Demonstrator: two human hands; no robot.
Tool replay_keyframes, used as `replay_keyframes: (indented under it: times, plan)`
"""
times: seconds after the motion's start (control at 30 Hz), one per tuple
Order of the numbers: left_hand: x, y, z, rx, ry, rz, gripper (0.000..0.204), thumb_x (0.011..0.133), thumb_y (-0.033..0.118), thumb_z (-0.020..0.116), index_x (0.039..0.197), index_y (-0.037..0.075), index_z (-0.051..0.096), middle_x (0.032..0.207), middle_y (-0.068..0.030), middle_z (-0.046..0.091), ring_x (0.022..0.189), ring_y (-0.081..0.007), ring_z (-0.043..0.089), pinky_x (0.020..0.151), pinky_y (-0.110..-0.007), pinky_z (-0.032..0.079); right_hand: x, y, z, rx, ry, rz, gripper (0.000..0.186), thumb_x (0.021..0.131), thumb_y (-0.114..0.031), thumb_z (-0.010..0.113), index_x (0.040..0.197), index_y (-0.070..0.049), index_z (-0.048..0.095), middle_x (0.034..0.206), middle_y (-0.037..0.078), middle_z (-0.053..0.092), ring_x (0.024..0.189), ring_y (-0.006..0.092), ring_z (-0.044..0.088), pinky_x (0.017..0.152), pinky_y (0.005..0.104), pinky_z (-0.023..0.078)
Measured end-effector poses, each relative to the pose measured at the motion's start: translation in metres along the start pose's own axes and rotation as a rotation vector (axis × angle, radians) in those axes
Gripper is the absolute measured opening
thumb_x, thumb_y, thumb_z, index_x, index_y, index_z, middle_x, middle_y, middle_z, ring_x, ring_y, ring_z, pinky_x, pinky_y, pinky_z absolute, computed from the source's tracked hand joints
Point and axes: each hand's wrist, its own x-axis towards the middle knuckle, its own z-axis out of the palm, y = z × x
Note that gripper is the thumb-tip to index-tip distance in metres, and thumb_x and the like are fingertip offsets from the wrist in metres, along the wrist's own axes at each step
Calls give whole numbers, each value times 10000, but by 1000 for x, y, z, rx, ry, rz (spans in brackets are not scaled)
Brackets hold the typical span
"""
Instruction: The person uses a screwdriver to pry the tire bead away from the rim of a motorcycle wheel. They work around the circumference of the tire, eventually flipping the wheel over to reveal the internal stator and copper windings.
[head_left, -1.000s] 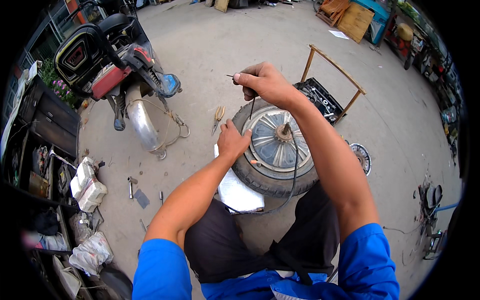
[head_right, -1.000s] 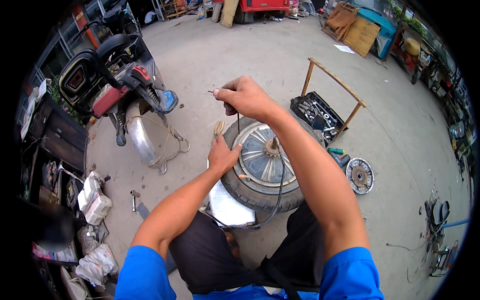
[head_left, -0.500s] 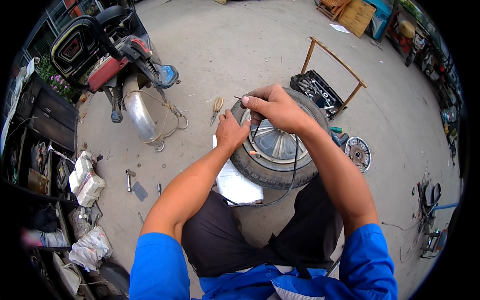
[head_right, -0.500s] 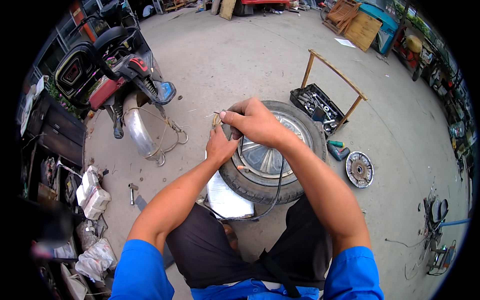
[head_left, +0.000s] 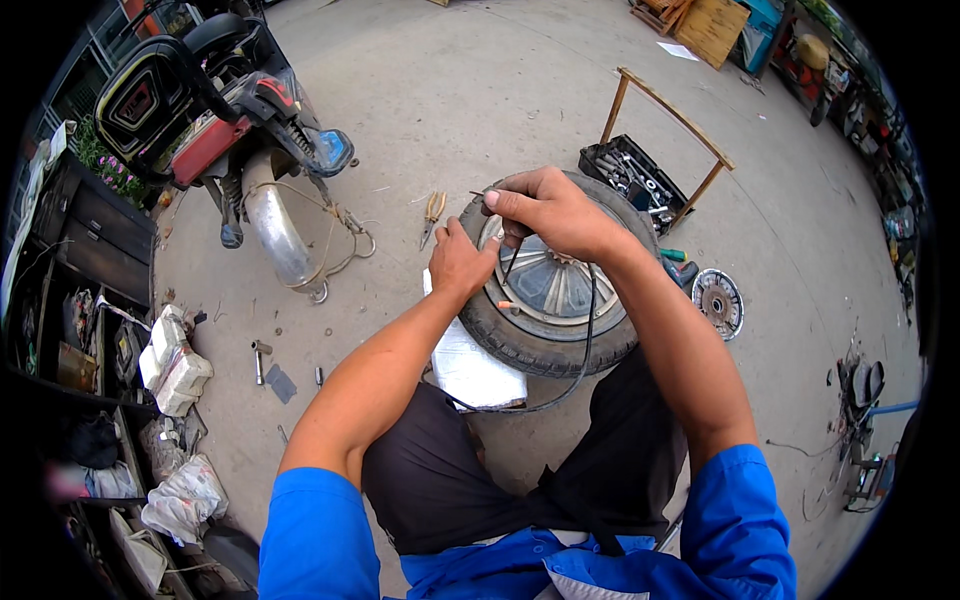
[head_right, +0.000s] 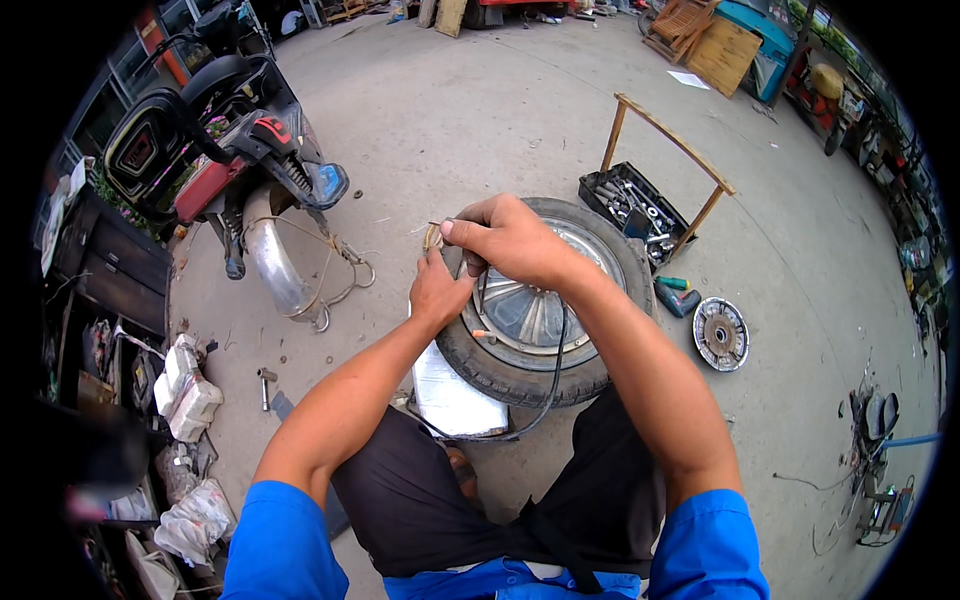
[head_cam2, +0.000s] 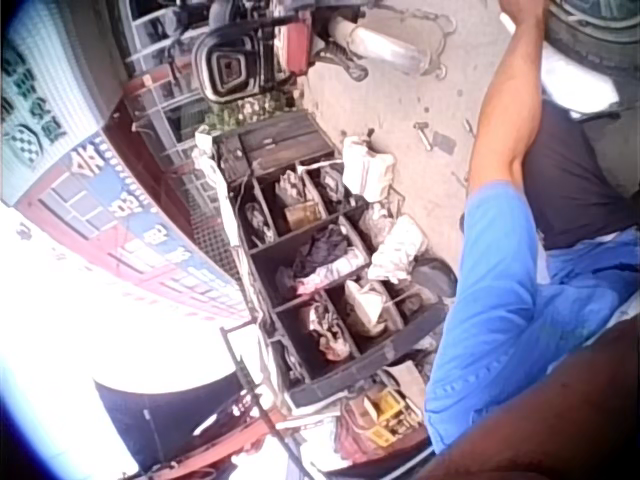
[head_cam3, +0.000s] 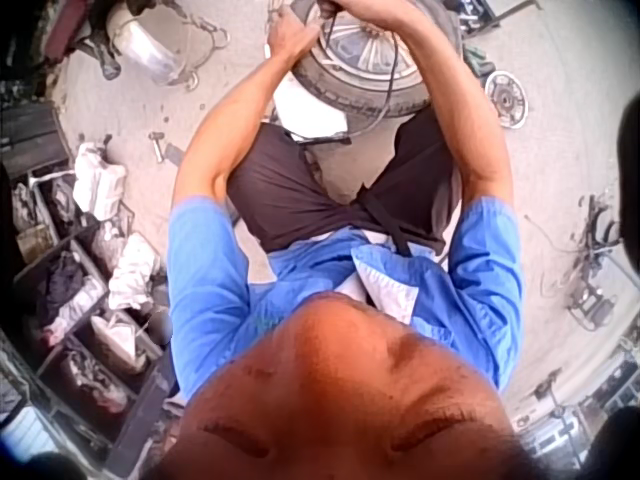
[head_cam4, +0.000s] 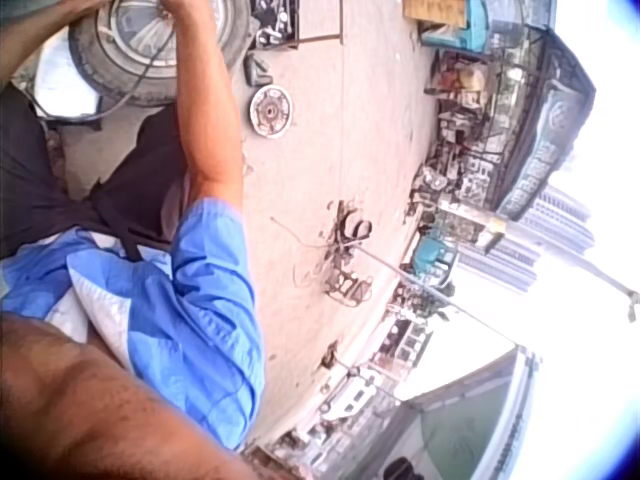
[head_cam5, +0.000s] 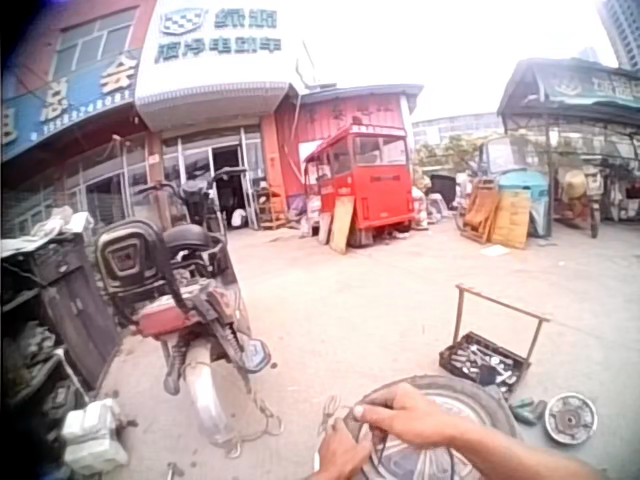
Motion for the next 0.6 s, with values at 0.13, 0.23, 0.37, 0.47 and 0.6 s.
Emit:
replay_keyframes:
  times: [0.13, 0.23, 0.37, 0.47, 0.6]
  plan:
    - [2, 0, 1, 7, -15, 0, 785, 861, 428, 673, 1411, -33, 355, 1369, -263, 473, 1224, -430, 561, 1008, -498, 473, 2, 0, -12, -12, -84, 15, 414, 1008, -308, 621, 1049, 97, 691, 712, 46, 627, 685, 137, 624, 681, 289, 511]
    - [2, -1, 0, 6, -4, -4, 773, 858, 428, 673, 1402, -26, 364, 1363, -256, 477, 1213, -427, 568, 1002, -499, 477, 9, -6, -14, 3, -286, -10, 403, 1008, -289, 600, 1089, 99, 672, 780, 65, 657, 764, 155, 645, 759, 302, 514]
    - [13, -18, 11, 49, -3, 78, 786, 858, 471, 667, 1394, -20, 368, 1352, -252, 482, 1202, -425, 576, 984, -500, 489, 18, -24, -14, -77, -484, 109, 357, 974, -195, 572, 1174, 97, 617, 877, 106, 693, 784, 167, 657, 783, 313, 525]
    - [2, 0, 2, 15, -32, 51, 815, 851, 525, 665, 1385, -17, 373, 1346, -252, 486, 1196, -424, 580, 975, -503, 494, 13, -23, -4, 8, -215, 148, 406, 951, -157, 544, 1269, 94, 562, 828, 102, 674, 725, 172, 658, 693, 296, 525]
    - [7, -6, 2, 30, -27, 21, 841, 848, 566, 660, 1376, -25, 377, 1340, -255, 490, 1191, -426, 583, 971, -506, 495, 12, -20, 11, 155, -193, -1, 465, 917, -81, 510, 1356, 69, 525, 763, 48, 578, 595, 115, 554, 576, 266, 465]
